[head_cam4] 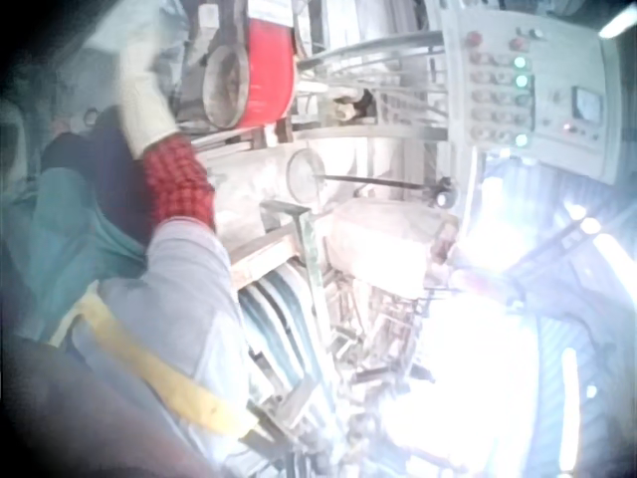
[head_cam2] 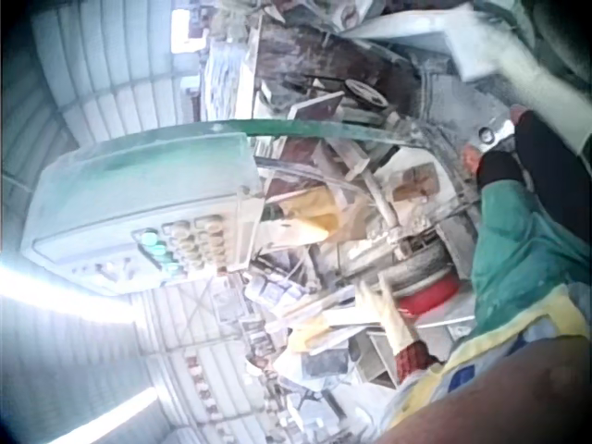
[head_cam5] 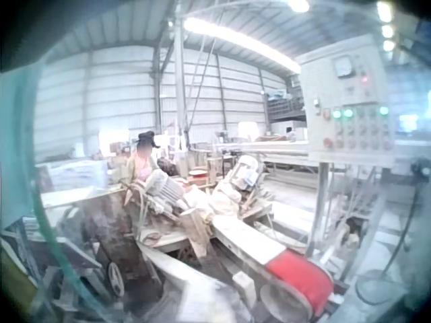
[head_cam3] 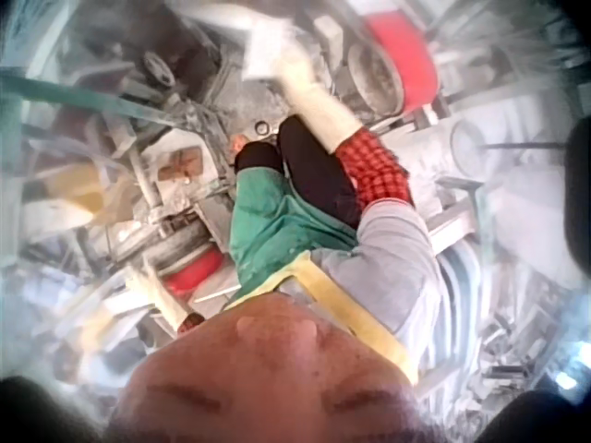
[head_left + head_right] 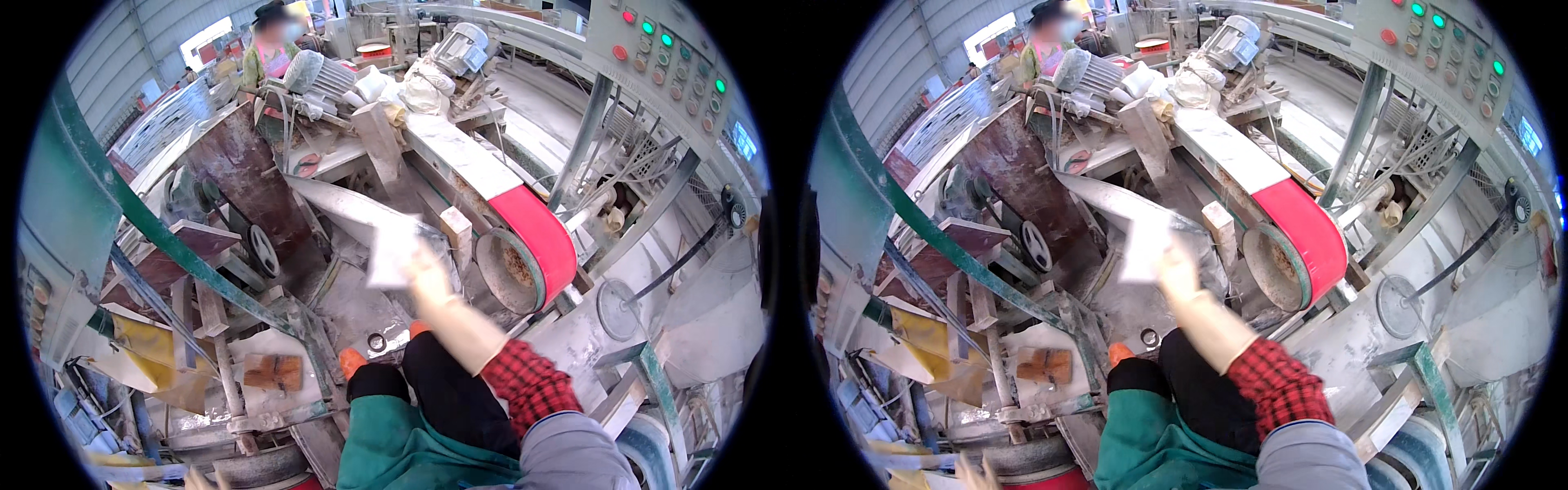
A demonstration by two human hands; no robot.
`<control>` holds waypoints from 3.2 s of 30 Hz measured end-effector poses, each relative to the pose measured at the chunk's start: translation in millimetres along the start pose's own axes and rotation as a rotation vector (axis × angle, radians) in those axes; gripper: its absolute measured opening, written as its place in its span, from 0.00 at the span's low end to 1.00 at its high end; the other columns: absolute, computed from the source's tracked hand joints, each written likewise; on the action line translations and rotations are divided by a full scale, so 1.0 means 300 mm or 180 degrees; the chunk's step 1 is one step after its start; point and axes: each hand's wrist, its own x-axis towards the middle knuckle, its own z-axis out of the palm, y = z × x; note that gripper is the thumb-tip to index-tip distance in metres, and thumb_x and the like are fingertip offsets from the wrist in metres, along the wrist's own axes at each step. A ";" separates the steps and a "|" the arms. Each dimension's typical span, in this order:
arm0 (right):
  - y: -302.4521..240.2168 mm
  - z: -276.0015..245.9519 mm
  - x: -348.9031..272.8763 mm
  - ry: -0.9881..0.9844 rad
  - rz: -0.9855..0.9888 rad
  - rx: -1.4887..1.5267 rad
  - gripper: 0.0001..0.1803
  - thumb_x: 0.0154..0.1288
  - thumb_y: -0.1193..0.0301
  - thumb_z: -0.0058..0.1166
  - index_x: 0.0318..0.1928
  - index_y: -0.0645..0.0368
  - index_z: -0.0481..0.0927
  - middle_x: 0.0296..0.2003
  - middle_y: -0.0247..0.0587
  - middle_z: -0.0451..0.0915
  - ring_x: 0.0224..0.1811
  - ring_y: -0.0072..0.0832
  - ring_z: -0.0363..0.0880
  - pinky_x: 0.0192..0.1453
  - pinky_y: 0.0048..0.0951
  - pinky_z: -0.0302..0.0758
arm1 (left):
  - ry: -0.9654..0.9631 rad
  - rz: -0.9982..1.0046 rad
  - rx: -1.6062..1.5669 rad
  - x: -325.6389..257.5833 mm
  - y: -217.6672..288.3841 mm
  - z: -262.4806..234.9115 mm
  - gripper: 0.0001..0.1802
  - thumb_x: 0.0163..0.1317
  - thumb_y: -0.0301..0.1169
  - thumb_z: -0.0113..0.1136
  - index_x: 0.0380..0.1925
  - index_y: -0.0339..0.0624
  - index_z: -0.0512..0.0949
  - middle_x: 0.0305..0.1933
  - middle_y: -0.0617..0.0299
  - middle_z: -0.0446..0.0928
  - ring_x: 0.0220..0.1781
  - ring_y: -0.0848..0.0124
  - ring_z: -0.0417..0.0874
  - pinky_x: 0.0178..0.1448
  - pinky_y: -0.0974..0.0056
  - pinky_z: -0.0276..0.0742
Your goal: The person repeatedly picks up small rectangular blocks and places them onto a moving conveyor belt in a factory setting. The blocks travel along the belt and disappear into a hopper or processing unit. The person maintains a steady rhythm, continuously feeding the machine throughout the clip.
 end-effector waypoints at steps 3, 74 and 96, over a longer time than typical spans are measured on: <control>-0.188 -0.251 0.174 0.0891 -0.0636 -0.0169 0.21 0.59 0.81 0.52 0.55 0.60 0.73 0.45 0.37 0.80 0.46 0.25 0.78 0.52 0.28 0.75 | -0.0316 -0.1111 -0.0092 -0.101 -0.039 -0.037 0.42 0.57 0.54 0.54 0.67 0.40 0.60 0.70 0.46 0.58 0.74 0.53 0.55 0.75 0.45 0.39; -0.566 -0.770 0.379 0.0721 0.1352 -0.6552 0.16 0.61 0.70 0.46 0.47 0.54 0.84 0.47 0.54 0.81 0.51 0.46 0.80 0.54 0.40 0.77 | -0.0088 -0.1064 0.0118 -0.086 0.083 -0.028 0.29 0.63 0.41 0.60 0.61 0.40 0.69 0.59 0.45 0.73 0.62 0.55 0.71 0.68 0.54 0.63; 0.220 0.792 -0.719 -0.3405 0.3225 -0.0727 0.42 0.66 0.48 0.53 0.74 0.44 0.49 0.63 0.55 0.68 0.56 0.45 0.75 0.50 0.44 0.77 | 0.0141 0.0435 -0.3941 -0.174 0.444 -0.080 0.37 0.55 0.22 0.60 0.67 0.40 0.62 0.74 0.48 0.53 0.76 0.55 0.51 0.77 0.54 0.44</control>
